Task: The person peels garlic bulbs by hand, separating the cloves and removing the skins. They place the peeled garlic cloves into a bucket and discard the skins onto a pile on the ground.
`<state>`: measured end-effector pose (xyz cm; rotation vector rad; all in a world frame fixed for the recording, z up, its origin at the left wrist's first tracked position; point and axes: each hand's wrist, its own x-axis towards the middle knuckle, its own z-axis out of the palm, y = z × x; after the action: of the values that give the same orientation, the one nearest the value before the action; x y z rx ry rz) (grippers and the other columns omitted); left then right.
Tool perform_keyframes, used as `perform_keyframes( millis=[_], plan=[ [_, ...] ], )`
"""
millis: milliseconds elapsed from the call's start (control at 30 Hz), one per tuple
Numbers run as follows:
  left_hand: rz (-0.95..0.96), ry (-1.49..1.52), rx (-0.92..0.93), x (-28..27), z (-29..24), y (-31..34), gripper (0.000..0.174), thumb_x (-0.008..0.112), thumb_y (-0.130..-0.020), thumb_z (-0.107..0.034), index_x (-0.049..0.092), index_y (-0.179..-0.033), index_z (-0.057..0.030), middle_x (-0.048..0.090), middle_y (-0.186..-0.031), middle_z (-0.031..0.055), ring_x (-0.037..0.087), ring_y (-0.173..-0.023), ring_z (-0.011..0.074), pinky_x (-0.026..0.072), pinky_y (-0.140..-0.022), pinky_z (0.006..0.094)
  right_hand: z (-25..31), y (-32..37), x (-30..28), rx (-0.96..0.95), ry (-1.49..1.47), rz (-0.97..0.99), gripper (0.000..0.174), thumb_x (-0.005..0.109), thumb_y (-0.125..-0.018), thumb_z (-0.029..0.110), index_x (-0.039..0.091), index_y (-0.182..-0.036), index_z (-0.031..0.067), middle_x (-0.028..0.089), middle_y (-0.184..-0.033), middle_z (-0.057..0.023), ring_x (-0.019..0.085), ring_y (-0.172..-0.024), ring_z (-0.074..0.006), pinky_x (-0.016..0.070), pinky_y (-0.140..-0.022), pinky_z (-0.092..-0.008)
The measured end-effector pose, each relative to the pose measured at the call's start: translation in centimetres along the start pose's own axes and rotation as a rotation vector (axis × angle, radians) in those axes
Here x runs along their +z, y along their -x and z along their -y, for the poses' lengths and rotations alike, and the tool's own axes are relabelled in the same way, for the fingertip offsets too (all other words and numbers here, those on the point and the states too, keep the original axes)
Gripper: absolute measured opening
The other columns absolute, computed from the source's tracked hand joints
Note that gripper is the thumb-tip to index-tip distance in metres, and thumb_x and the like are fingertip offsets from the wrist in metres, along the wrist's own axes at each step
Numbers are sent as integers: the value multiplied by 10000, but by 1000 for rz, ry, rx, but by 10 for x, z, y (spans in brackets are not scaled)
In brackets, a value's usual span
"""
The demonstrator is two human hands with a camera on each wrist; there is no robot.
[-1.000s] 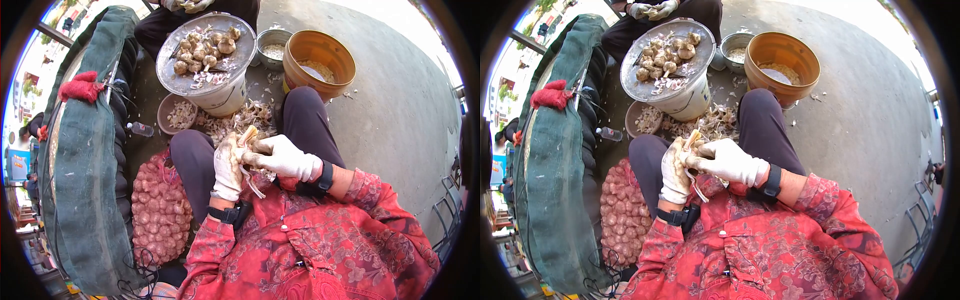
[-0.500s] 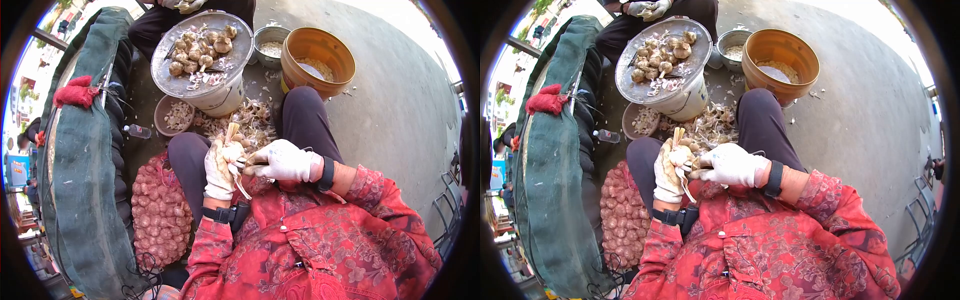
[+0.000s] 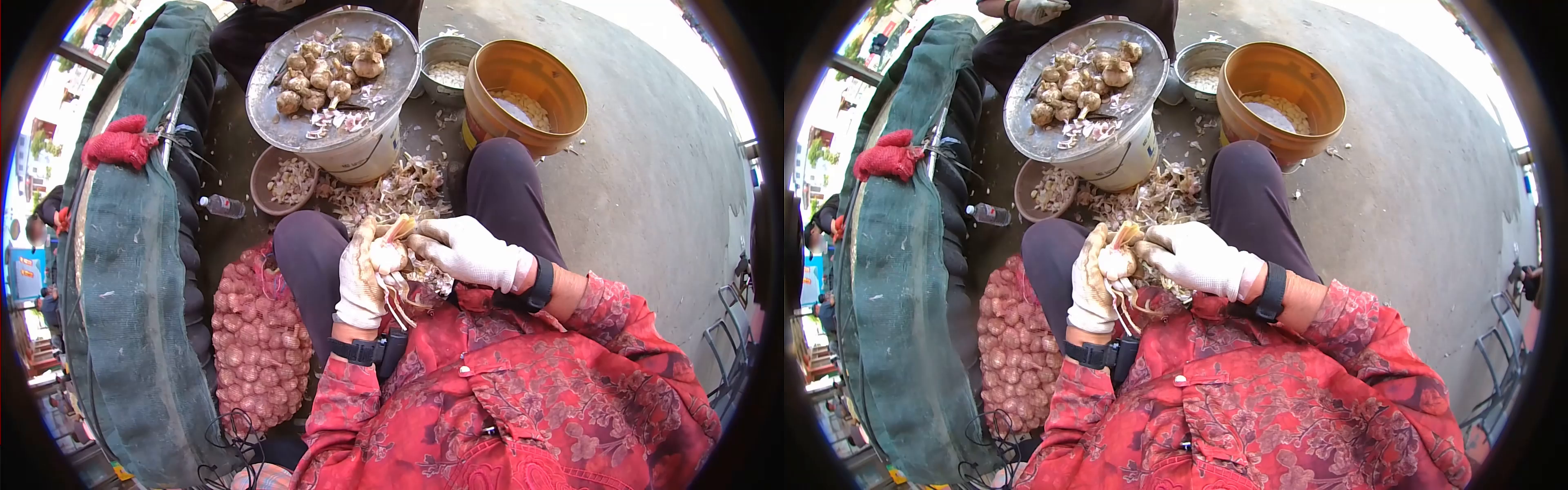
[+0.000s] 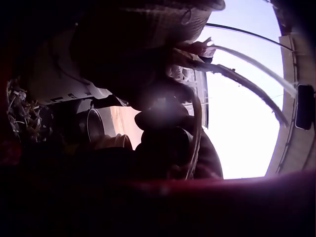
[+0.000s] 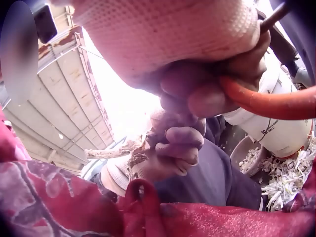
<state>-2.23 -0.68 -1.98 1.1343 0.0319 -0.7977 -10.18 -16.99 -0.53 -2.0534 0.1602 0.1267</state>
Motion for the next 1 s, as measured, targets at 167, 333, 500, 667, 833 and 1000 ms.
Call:
perform_keyframes(
  millis=[167, 333, 500, 667, 833, 1000],
  plan=[
    [84, 127, -59, -17, 14, -8, 339, 445, -991, -303, 584, -1050, 0, 611, -804, 57, 518, -562, 95, 404, -458, 207, -1, 1, -3, -1, -2, 64, 333, 524, -924, 355, 628, -953, 40, 635, -844, -192, 620, -795, -363, 478, -704, -410],
    [85, -88, 38, -10, 11, -1, 301, 445, -985, -284, 578, -1018, -15, 630, -875, 66, 596, -720, 135, 490, -582, 232, 3, 3, -4, -33, -135, 131, 441, 567, -898, 458, 642, -1142, 98, 679, -948, -151, 656, -859, -289, 492, -785, -337],
    [137, 69, -176, -11, 5, -3, 295, 465, -978, -288, 572, -990, -14, 634, -830, 81, 571, -613, 114, 462, -488, 215, 12, 5, -5, 85, -174, 214, 471, 583, -878, 498, 662, -1110, 96, 680, -958, -148, 659, -858, -254, 485, -795, -321],
    [152, -3, -224, -12, 4, -4, 435, 409, -993, -376, 593, -980, 18, 657, -793, 111, 543, -527, 118, 423, -441, 204, 9, 3, -2, 134, -203, 264, 411, 605, -890, 437, 673, -1092, 86, 696, -950, -105, 653, -845, -195, 485, -793, -304],
    [230, -11, -9, -11, 4, -1, 546, 404, -978, -457, 579, -1097, 46, 657, -960, 148, 625, -741, 161, 519, -628, 243, 6, -5, 4, 267, -590, 243, 289, 628, -917, 256, 675, -1088, 27, 692, -943, -5, 590, -868, -69, 483, -819, -250],
    [134, -403, 173, -12, 16, -4, 518, 381, -982, -434, 608, -1053, 27, 627, -932, 91, 602, -797, 150, 496, -705, 257, 0, -8, 10, 213, -661, 220, 275, 604, -936, 268, 685, -1022, 20, 683, -899, -3, 583, -835, -66, 483, -784, -245]
  ],
)
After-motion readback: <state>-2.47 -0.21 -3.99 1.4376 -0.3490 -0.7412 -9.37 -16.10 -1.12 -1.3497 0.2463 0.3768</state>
